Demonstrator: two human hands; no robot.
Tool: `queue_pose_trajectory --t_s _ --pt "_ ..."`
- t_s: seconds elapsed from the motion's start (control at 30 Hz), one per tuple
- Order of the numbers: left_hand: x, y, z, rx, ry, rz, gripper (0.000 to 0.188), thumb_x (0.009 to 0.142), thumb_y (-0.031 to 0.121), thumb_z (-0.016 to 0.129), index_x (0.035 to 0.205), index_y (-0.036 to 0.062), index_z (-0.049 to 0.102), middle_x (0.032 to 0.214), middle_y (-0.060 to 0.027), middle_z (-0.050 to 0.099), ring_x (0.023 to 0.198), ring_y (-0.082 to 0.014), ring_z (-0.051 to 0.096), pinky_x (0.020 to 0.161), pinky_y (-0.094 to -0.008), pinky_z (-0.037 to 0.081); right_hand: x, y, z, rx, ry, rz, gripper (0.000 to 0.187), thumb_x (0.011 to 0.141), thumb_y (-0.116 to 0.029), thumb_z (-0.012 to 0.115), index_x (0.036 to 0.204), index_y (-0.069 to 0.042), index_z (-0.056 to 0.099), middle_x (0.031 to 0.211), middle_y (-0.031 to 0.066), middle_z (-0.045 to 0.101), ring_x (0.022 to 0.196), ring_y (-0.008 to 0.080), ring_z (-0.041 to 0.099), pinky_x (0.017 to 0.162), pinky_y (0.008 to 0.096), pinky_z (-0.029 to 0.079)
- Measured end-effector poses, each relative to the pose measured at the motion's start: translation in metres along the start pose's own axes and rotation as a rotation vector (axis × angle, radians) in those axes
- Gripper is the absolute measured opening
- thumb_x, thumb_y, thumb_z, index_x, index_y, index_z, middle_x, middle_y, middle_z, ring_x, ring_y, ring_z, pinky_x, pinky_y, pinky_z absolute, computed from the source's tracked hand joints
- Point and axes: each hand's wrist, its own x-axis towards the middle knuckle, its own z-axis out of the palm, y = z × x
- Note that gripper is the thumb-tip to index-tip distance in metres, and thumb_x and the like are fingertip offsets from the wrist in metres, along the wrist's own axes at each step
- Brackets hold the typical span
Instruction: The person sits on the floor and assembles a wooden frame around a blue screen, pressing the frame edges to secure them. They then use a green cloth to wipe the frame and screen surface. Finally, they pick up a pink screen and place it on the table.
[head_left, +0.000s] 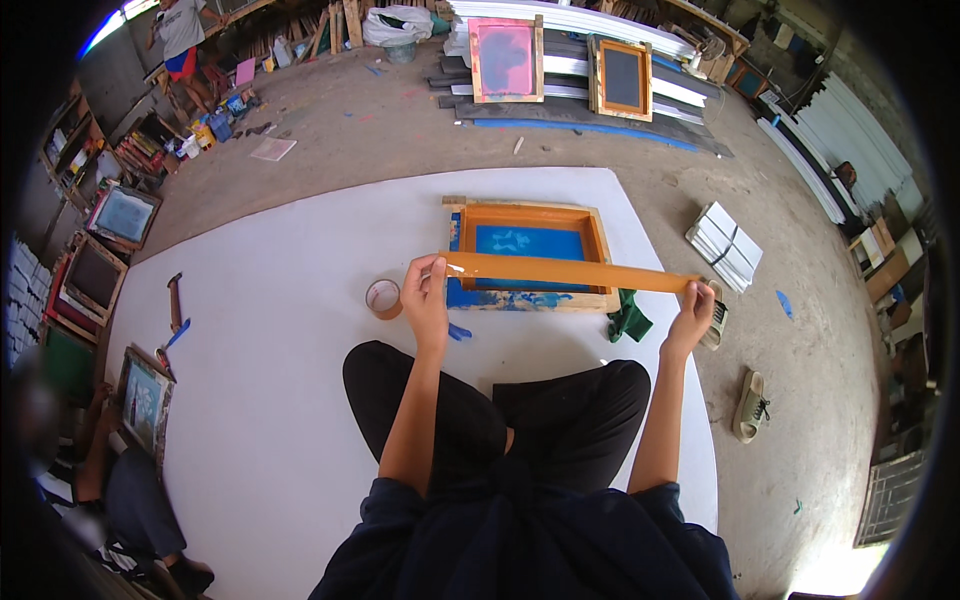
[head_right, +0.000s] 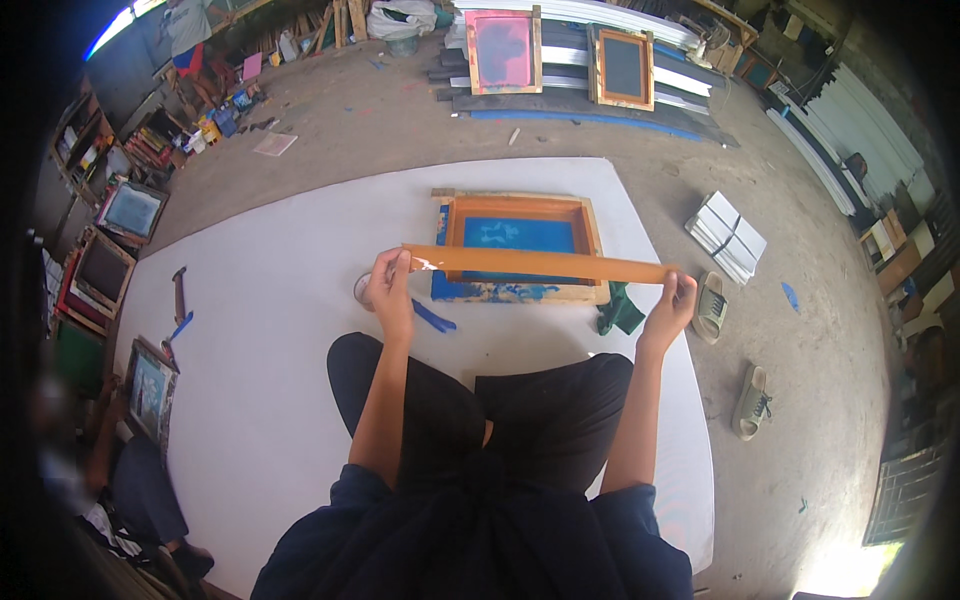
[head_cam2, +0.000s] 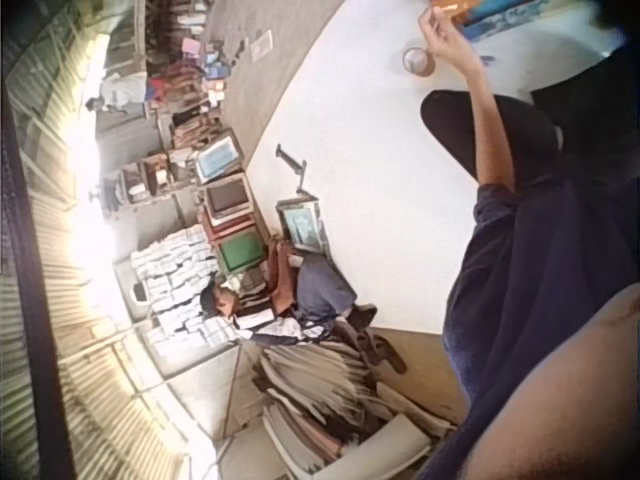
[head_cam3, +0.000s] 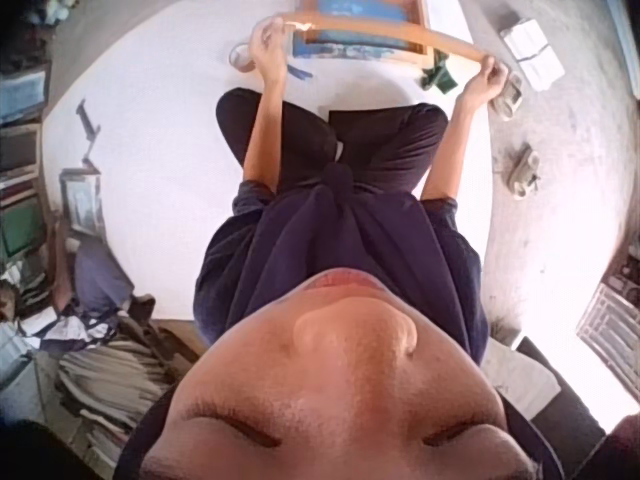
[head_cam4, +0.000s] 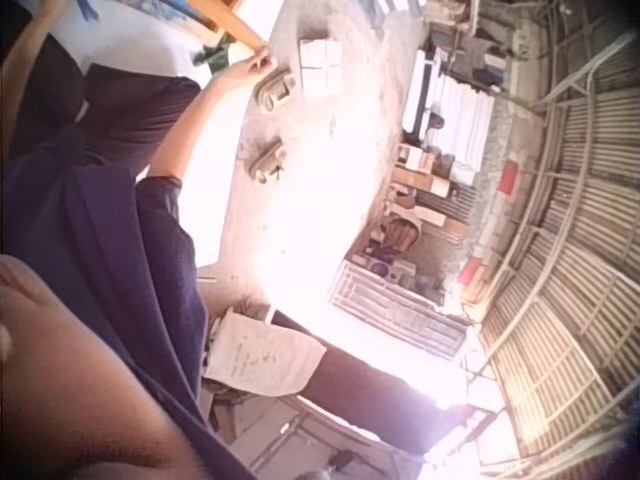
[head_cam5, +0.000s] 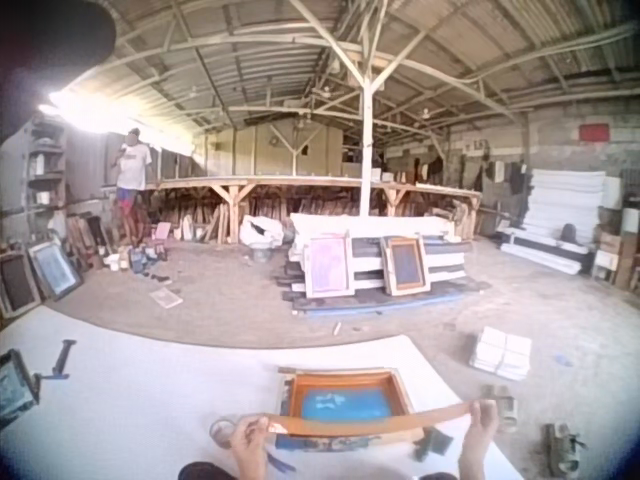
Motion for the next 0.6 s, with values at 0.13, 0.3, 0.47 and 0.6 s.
queue_pose_trajectory --t_s 0.13,0.3,0.47,0.6 --pt "0.015 -0.041 0.004 0.126 -0.082 0.077 0.019 0.093 0.023 0.055 0.094 0.0044 0.054 0.077 0.0019 0.050 0.069 -0.0070 0.042 0.064 -0.0225 0.038 0.017 0.053 0.014 -0.169 -0.197 0.106 0.022 0.091 -0.021 0.055 0.092 0.001 0.057 0.089 0.0083 0.061 0.085 0.0154 0.055 0.079 0.0292 0.042" --pt "0.015 -0.125 -0.011 0.425 -0.121 -0.037 0.019 0.092 0.022 0.055 0.090 0.0038 0.052 0.074 -0.0029 0.049 0.067 -0.0126 0.044 0.065 -0.0273 0.039 0.015 0.142 0.029 -0.429 -0.451 0.384 0.033 0.090 -0.027 0.055 0.106 0.002 0.056 0.108 0.0184 0.062 0.102 0.0265 0.059 0.087 0.0353 0.044" --pt "0.013 -0.185 -0.034 0.681 -0.097 0.157 0.016 0.092 0.019 0.054 0.092 0.0035 0.050 0.096 -0.0142 0.056 0.086 -0.0246 0.052 0.079 -0.0335 0.040 -0.009 0.190 0.049 -0.435 -0.518 0.336 0.037 0.091 -0.026 0.053 0.114 0.003 0.053 0.110 0.0219 0.060 0.104 0.0329 0.058 0.089 0.0366 0.043" --pt "0.020 -0.207 -0.025 0.628 -0.148 0.084 0.012 0.093 0.015 0.052 0.095 0.0038 0.047 0.118 -0.0217 0.054 0.109 -0.0312 0.050 0.092 -0.0348 0.037 -0.011 0.218 0.049 -0.556 -0.576 0.293 0.039 0.091 -0.025 0.052 0.119 0.002 0.049 0.114 0.0206 0.057 0.110 0.0347 0.053 0.093 0.0398 0.040"
